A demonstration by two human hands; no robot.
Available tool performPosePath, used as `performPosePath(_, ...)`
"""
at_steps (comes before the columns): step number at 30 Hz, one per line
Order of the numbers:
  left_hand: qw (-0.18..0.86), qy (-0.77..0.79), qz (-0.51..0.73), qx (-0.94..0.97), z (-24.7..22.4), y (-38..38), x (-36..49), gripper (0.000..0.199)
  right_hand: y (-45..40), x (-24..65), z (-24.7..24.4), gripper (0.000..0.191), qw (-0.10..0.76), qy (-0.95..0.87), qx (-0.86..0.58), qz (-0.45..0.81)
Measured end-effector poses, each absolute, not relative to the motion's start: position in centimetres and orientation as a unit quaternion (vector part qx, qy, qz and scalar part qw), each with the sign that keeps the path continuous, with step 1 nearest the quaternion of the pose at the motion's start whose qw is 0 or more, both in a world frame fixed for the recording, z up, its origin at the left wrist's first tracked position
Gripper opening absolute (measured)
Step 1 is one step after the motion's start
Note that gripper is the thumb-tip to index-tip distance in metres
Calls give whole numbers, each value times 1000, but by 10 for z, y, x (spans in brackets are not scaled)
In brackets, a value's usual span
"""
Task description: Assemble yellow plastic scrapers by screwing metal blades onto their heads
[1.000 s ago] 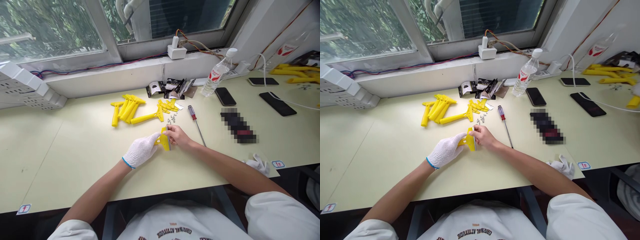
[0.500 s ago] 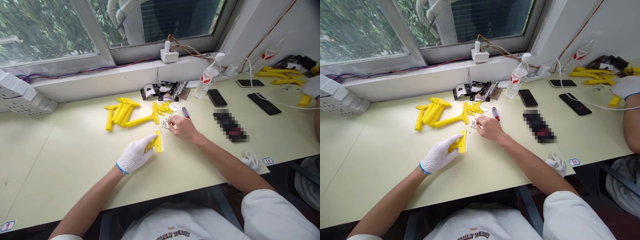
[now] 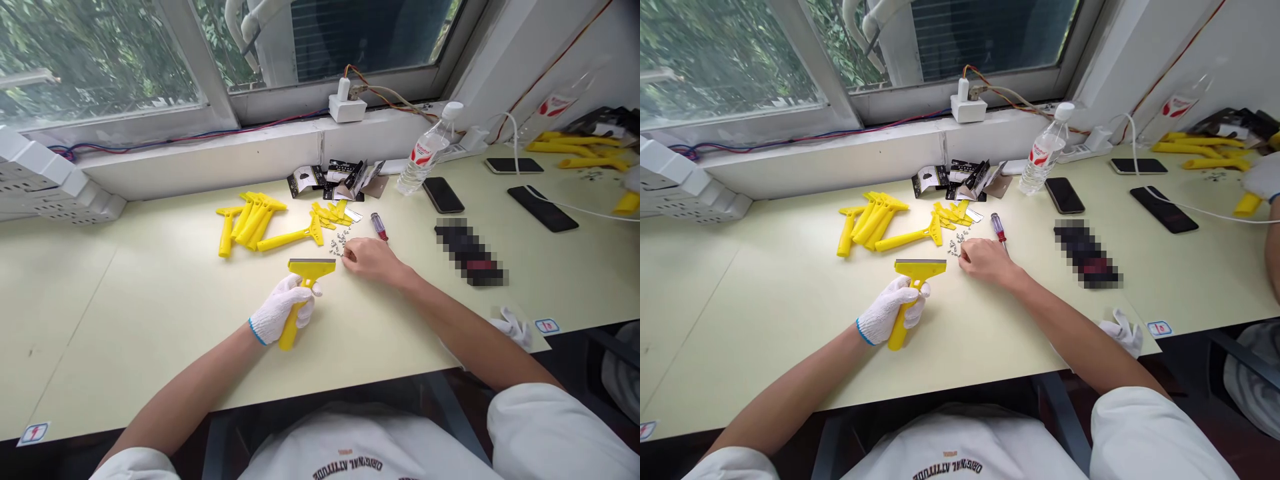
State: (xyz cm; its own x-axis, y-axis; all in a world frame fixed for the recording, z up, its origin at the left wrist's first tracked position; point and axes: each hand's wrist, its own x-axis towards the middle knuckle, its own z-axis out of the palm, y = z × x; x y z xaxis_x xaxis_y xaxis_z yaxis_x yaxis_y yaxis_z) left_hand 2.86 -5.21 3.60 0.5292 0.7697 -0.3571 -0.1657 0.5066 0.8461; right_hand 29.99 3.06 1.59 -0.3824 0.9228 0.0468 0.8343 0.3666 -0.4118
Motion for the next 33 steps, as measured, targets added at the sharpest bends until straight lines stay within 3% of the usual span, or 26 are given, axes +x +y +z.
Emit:
performPosePath(6,784,370,323,381,32,-49,28,22,30,302,19,20,168,-816,-529,161)
performPosePath(17,796,360,340,348,28,-48,29,29,13,293,27,14,356,-841,-361,191)
performPosePath(24,789,372,318,372,32,-47,30,24,3,280,31,14,299,-869,-348,183)
performPosePath(33,785,360,333,380,28,-50,32,25,4,276,34,17,293,-896,-310,125)
